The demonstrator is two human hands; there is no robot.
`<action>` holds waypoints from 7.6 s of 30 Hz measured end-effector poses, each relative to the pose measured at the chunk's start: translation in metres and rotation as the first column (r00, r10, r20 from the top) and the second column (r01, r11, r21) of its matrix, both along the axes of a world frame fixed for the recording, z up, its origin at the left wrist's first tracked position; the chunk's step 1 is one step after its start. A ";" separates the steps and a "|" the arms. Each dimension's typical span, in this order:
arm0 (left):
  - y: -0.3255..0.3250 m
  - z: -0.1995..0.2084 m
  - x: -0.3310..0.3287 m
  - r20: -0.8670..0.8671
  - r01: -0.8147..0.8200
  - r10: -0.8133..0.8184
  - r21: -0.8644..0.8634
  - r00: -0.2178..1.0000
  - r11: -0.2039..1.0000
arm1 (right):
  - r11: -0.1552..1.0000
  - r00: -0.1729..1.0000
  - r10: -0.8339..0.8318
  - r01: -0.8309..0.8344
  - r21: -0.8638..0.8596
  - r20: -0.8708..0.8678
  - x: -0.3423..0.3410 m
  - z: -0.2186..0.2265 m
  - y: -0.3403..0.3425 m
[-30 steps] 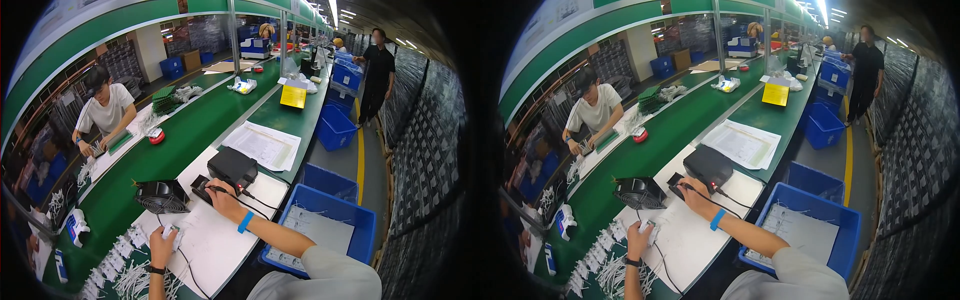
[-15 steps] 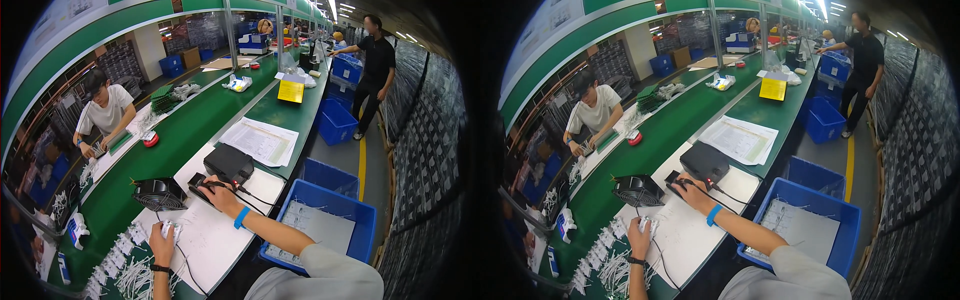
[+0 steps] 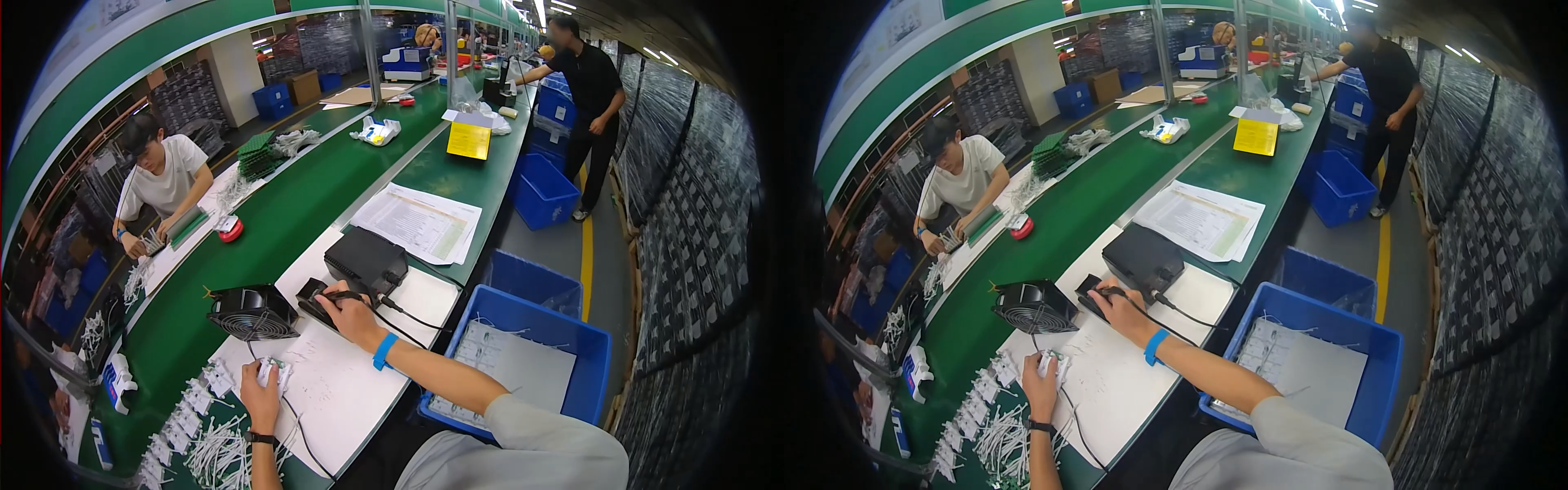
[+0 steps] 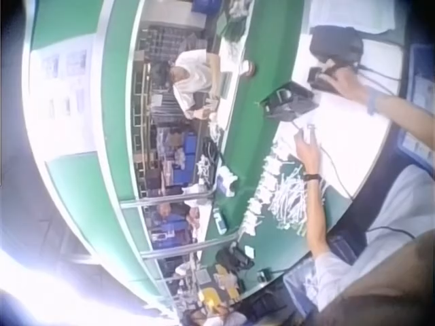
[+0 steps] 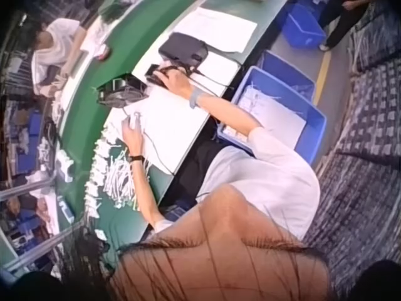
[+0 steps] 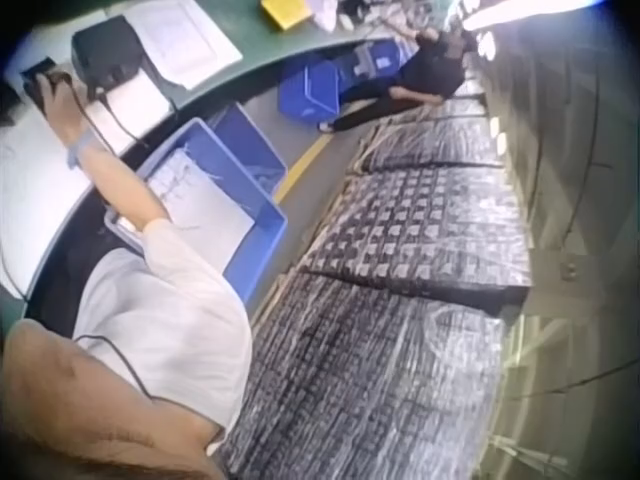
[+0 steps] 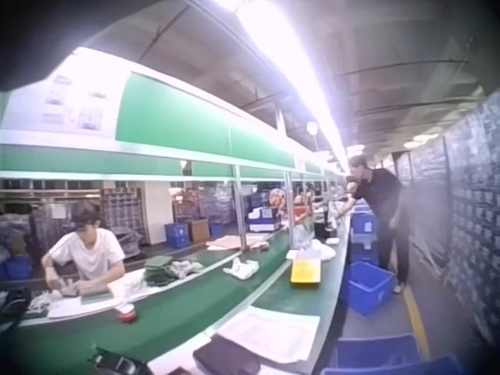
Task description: Soldering wires to LED circuit boards and organizing the completed units into a storage container.
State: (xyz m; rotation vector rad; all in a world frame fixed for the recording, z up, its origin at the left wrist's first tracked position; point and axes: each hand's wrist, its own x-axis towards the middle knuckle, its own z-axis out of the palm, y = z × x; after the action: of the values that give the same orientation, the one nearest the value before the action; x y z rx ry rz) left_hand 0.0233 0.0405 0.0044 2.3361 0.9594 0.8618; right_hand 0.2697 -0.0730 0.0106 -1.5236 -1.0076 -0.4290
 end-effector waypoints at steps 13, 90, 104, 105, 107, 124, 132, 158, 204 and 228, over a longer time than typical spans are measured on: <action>0.012 0.010 -0.012 -0.103 0.124 -0.136 -0.112 0.985 0.986 | 0.975 0.991 -0.007 -0.024 0.220 0.135 -0.007 0.025 -0.054; -0.014 0.006 -0.047 -0.116 0.257 -0.240 0.164 0.964 0.952 | 0.864 0.753 0.461 -0.502 0.043 -0.470 -0.083 -0.019 -0.016; -0.017 0.009 -0.047 -0.138 0.262 -0.240 0.169 0.961 0.950 | 0.909 0.803 0.396 -0.412 0.064 -0.446 -0.082 -0.014 -0.014; -0.016 0.008 -0.047 -0.142 0.266 -0.244 0.170 0.959 0.949 | 0.912 0.798 0.401 -0.395 0.114 -0.450 -0.082 -0.014 -0.015; -0.014 0.007 -0.049 -0.135 0.269 -0.254 0.107 0.958 0.957 | 0.907 0.793 0.410 -0.406 0.111 -0.451 -0.081 -0.018 -0.018; -0.010 0.020 -0.048 -0.163 0.301 -0.297 0.002 0.941 0.954 | 0.795 0.708 0.580 -0.600 0.089 -0.403 -0.081 -0.017 -0.025; -0.009 0.018 -0.048 -0.160 0.300 -0.294 0.019 0.942 0.954 | 0.804 0.715 0.567 -0.588 0.088 -0.408 -0.082 -0.016 -0.025; -0.028 0.013 -0.012 -0.232 0.162 -0.087 0.326 0.969 0.931 | 0.909 0.870 0.404 -0.347 0.230 -0.282 -0.076 -0.008 -0.021; -0.043 -0.006 -0.031 -0.095 0.007 0.026 0.337 0.995 0.941 | 0.882 0.870 0.413 -0.456 -0.120 -0.268 -0.097 -0.003 -0.012; -0.047 -0.043 -0.026 0.003 -0.045 0.046 0.311 0.999 0.949 | 0.930 0.897 0.337 -0.364 -0.049 -0.285 -0.069 -0.037 -0.019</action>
State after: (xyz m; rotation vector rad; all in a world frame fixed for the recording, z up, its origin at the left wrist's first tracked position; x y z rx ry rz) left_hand -0.0023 -0.0068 -0.0387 2.5869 0.9385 1.0967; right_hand 0.2004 -0.0921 -0.0261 -1.4037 -1.0684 0.0891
